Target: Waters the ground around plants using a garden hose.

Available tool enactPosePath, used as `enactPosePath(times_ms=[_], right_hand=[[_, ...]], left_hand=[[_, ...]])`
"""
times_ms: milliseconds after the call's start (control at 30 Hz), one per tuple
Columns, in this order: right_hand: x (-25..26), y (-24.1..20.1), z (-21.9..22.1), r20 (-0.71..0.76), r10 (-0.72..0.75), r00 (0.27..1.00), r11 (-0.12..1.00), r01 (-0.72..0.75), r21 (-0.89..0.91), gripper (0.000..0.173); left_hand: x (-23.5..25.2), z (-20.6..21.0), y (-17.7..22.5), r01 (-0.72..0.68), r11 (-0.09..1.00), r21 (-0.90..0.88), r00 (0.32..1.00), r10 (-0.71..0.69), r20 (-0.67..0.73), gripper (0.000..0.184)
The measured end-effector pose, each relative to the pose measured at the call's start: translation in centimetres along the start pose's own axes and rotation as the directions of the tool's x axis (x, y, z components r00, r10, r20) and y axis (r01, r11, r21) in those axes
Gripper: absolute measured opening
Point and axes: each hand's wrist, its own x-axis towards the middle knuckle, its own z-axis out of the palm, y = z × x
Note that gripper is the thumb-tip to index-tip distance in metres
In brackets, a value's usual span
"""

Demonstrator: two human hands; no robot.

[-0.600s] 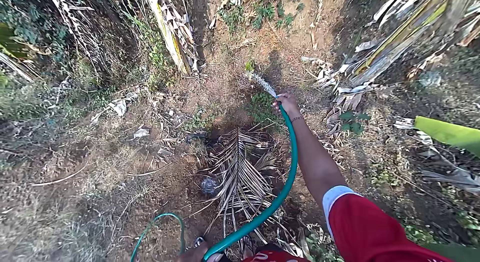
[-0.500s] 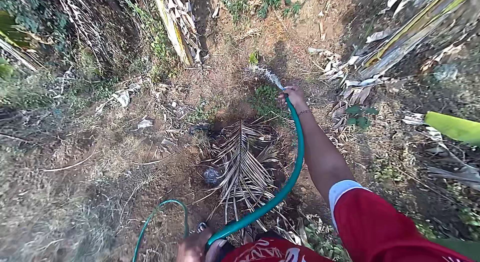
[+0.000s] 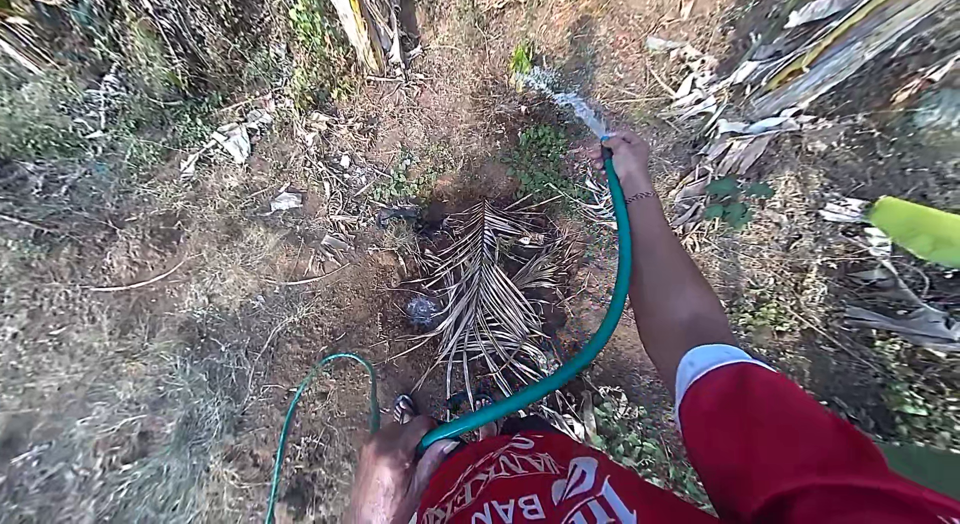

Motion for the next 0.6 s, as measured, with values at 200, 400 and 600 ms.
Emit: enactPosePath(times_ms=[200,400,600], right_hand=[[-0.5,-0.2,-0.5,0.021,-0.008,1.0,1.0,0.008,-0.001,0.023],[-0.5,-0.7,-0.5,0.023,-0.006,1.0,1.0,0.005,0.004,0.023],[-0.2,-0.6,-0.5,-0.005,-0.027,1.0,1.0,0.027,0.016,0.024]], left_hand=[[0.3,-0.2,0.3,-0.003,1.0,-0.006,1.0,0.003,0.007,0.053],[0.6,0.0,0.0,-0.025,1.0,-0.007,1.0,0.025,0.002,0.052],[1.4,-1.6,1.3,0.052,0.999,-0.016,0.986,-0.049,0.157,0.051]])
